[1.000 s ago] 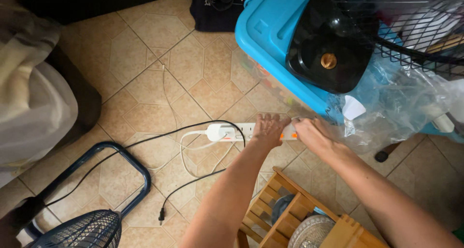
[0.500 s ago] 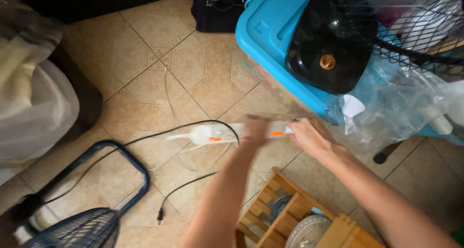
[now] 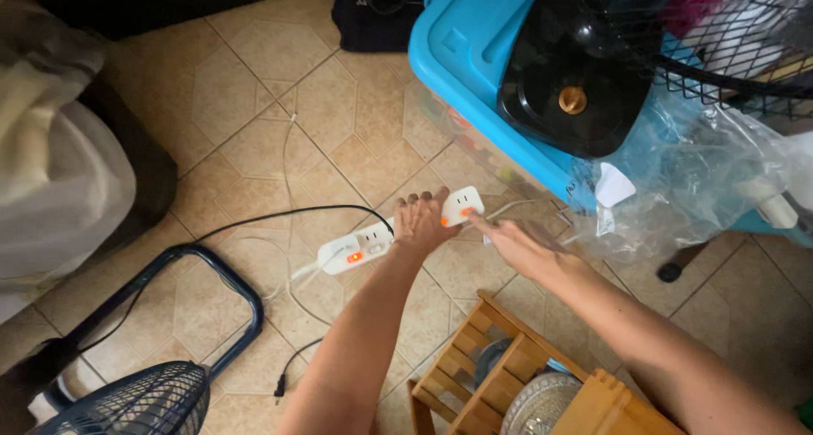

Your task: The person uses pliers to adjust the wire cage of a black electric fan on a small wooden table. They then plug the fan into a power strip, move a blue fan aside, and continue adjusting the black fan's cage with pliers.

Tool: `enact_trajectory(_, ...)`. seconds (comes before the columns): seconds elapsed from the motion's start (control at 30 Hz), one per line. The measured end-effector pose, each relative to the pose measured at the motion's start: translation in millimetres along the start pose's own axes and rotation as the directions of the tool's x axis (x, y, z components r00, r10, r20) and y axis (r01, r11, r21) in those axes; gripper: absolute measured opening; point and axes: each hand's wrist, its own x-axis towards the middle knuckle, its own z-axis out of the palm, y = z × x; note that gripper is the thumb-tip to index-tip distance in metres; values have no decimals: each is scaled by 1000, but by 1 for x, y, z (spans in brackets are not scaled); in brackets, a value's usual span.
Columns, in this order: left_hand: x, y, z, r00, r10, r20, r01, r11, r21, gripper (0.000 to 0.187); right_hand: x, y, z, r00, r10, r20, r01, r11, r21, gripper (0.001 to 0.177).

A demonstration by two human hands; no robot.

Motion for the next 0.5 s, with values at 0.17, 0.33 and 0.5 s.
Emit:
enact_trajectory(0.17, -2, 5, -3, 999, 11, -32, -12, 1000, -11, 65, 4, -6, 5, 997, -47, -61, 45, 999, -29, 85)
enact_trajectory(0.33, 3, -6, 25, 999, -34, -1, 34, 998, 55, 72, 6, 1, 13, 969, 153, 196, -163, 986, 38, 77)
enact_trajectory(0.5, 8, -56, 72, 992, -127, 25, 120, 972, 203, 80, 2, 23, 22, 952, 142, 271, -142, 990, -18, 40)
